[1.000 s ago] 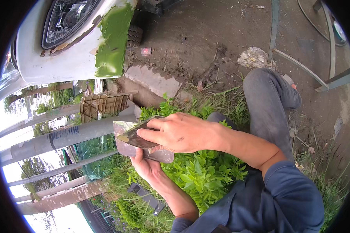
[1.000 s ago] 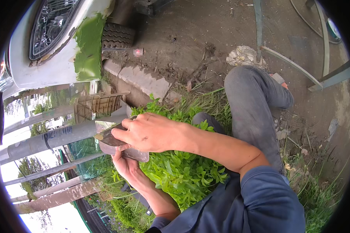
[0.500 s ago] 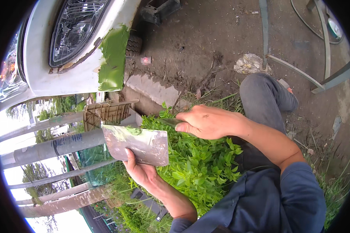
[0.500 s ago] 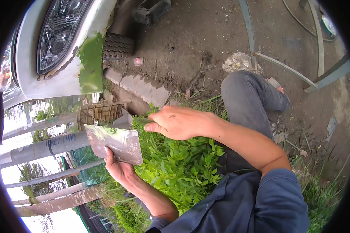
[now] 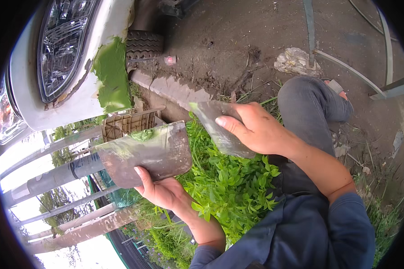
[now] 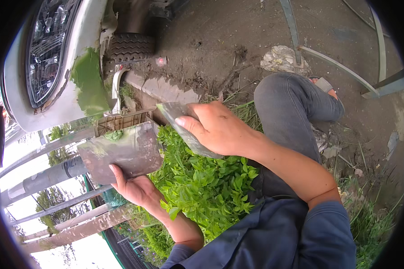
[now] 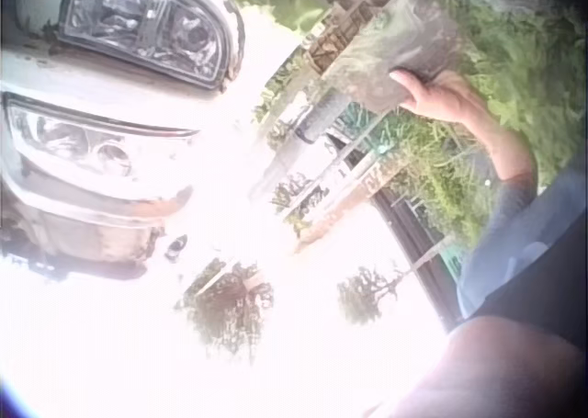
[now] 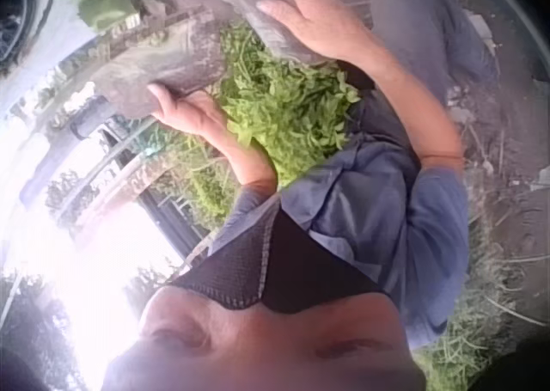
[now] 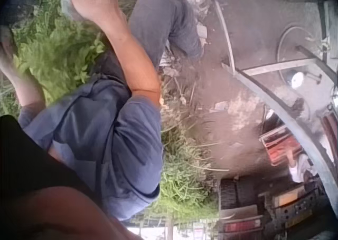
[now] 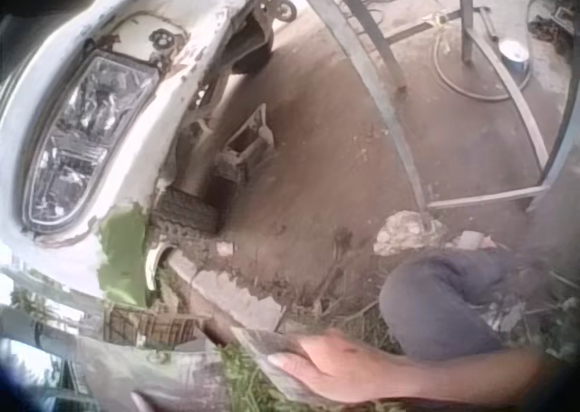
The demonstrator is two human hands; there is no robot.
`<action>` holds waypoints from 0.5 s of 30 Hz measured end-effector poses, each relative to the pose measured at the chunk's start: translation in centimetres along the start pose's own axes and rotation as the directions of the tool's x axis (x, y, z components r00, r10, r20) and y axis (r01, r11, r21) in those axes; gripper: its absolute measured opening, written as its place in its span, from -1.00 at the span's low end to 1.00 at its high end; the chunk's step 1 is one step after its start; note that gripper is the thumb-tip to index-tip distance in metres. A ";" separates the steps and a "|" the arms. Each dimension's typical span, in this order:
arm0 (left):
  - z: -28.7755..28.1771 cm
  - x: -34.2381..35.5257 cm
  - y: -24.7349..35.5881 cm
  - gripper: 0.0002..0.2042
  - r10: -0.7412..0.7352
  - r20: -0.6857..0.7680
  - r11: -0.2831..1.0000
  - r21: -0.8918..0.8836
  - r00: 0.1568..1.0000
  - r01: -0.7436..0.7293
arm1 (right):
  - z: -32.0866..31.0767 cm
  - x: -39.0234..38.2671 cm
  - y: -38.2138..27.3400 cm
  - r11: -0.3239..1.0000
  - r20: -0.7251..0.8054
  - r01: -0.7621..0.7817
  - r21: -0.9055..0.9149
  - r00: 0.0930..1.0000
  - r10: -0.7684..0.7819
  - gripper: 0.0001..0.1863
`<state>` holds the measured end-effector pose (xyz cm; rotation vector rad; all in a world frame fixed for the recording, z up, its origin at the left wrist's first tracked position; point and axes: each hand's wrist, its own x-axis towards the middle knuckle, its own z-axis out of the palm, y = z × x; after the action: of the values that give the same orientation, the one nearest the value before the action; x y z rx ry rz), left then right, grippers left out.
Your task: The person applies green body filler to a damaged vehicle part using metal spreaders, smoothing it over the surface and then scraping off excess.
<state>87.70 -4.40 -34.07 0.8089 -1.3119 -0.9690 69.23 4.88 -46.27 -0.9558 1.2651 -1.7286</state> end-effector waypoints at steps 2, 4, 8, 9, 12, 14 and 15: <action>1.2 -1.1 -0.8 -0.61 0.210 0.082 0.976 0.050 0.974 -0.214 | -0.5 -0.1 -0.7 0.968 -0.155 0.046 0.248 0.988 -0.007 -0.72; 2.0 -1.6 -1.6 -0.61 0.257 0.098 0.964 0.050 0.961 -0.263 | 0.3 0.3 -0.5 0.941 -0.181 0.103 0.323 0.982 -0.046 -0.64; 3.0 -2.7 -2.7 -0.58 0.368 0.117 0.930 -0.031 0.923 -0.366 | 0.9 1.7 -1.8 0.979 -0.157 0.145 0.142 0.980 -0.123 -0.64; 3.0 -3.0 -3.0 -0.56 0.395 0.126 0.917 0.005 0.910 -0.398 | 1.1 1.8 -1.8 0.956 -0.078 0.111 0.271 0.993 -0.093 -0.64; 2.7 -3.4 -4.1 -0.57 0.509 0.130 0.847 0.099 0.851 -0.522 | 1.7 1.9 -2.2 0.892 0.026 0.040 0.451 0.998 -0.058 -0.69; 2.3 -3.3 -4.7 -0.60 0.569 0.238 0.773 0.171 0.787 -0.611 | 1.6 2.1 -2.1 0.757 0.027 0.029 0.653 0.998 -0.061 -0.74; 1.9 -3.3 -4.4 -0.62 0.555 0.274 0.737 0.278 0.786 -0.617 | 1.4 2.2 -1.9 0.755 0.025 0.033 0.654 0.998 -0.065 -0.74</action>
<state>85.35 -3.06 -39.18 0.5105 -1.7864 -0.2907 69.26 2.73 -43.80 -0.5969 0.5104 -1.9720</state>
